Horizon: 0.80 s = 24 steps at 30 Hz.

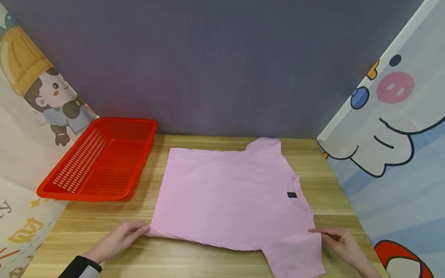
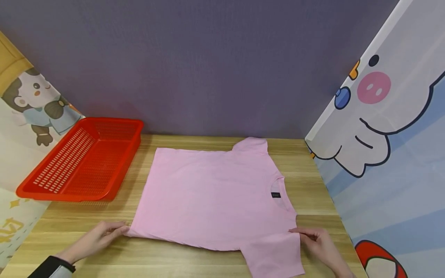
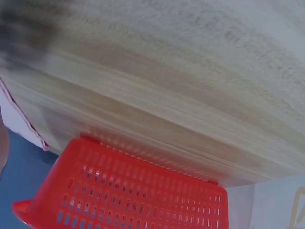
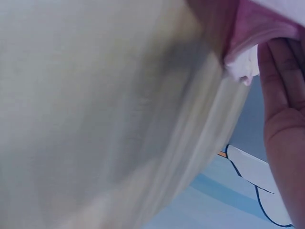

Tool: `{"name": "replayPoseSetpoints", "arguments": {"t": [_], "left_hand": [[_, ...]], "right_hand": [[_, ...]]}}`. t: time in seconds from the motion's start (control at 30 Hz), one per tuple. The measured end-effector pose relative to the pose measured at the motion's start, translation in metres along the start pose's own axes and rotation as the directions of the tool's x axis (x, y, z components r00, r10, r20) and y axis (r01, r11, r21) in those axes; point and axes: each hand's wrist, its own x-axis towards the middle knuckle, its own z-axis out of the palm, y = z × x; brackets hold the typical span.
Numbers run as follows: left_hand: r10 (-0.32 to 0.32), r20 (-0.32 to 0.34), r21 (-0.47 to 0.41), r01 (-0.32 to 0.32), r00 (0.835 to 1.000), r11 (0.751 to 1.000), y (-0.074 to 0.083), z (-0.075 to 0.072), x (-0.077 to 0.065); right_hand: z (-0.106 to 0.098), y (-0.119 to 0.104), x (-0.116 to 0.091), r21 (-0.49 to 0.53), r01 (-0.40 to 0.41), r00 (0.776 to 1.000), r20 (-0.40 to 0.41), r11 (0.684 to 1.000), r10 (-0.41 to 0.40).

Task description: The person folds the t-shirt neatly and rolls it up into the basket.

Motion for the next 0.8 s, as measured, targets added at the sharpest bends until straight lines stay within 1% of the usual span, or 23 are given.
{"name": "replayPoseSetpoints", "arguments": {"t": [0.03, 0.1, 0.2, 0.3, 0.37, 0.47, 0.53, 0.6, 0.7, 0.77, 0.8], "left_hand": [[-0.011, 0.008, -0.041, 0.011, 1.000, 0.999, -0.001, -0.001, 0.002], [-0.053, 0.019, -0.072, 0.055, 0.998, 0.996, -0.002, -0.004, 0.006], [-0.116, 0.026, -0.072, 0.117, 0.993, 0.990, -0.005, -0.007, 0.012], [-0.138, 0.007, -0.069, 0.138, 0.990, 0.988, -0.009, -0.010, 0.018], [-0.151, -0.012, -0.085, 0.150, 0.988, 0.985, -0.012, -0.011, 0.021], [-0.171, -0.064, -0.079, 0.166, 0.983, 0.983, -0.013, -0.013, 0.029], [-0.174, -0.102, -0.048, 0.170, 0.979, 0.984, -0.014, -0.014, 0.034], [-0.161, -0.162, 0.029, 0.168, 0.974, 0.985, -0.013, -0.014, 0.041], [-0.143, -0.225, 0.147, 0.179, 0.964, 0.973, -0.012, -0.015, 0.050], [-0.133, -0.251, 0.215, 0.189, 0.959, 0.958, -0.011, -0.016, 0.056], [-0.136, -0.251, 0.235, 0.197, 0.958, 0.952, -0.012, -0.016, 0.058]], "right_hand": [[-0.001, -0.002, 0.002, 0.000, -0.001, 1.000, -0.015, 1.000, 0.001], [-0.004, -0.003, 0.005, -0.003, 0.004, 0.999, -0.037, 1.000, -0.004], [-0.007, -0.004, 0.011, -0.026, -0.035, 0.997, -0.064, 0.999, 0.033], [-0.008, -0.003, 0.017, -0.051, -0.081, 0.992, -0.098, 0.995, 0.076], [-0.007, -0.002, 0.021, -0.064, -0.113, 0.987, -0.121, 0.992, 0.104], [-0.006, -0.002, 0.027, -0.071, -0.157, 0.977, -0.155, 0.985, 0.145], [-0.004, -0.002, 0.032, -0.078, -0.167, 0.974, -0.169, 0.983, 0.152], [-0.003, -0.003, 0.036, -0.096, -0.164, 0.973, -0.182, 0.982, 0.145], [-0.001, -0.002, 0.043, -0.108, -0.149, 0.970, -0.209, 0.983, 0.124], [0.002, 0.010, 0.046, -0.100, -0.129, 0.966, -0.239, 0.987, 0.102], [0.004, 0.019, 0.048, -0.091, -0.117, 0.962, -0.258, 0.989, 0.090]]}}
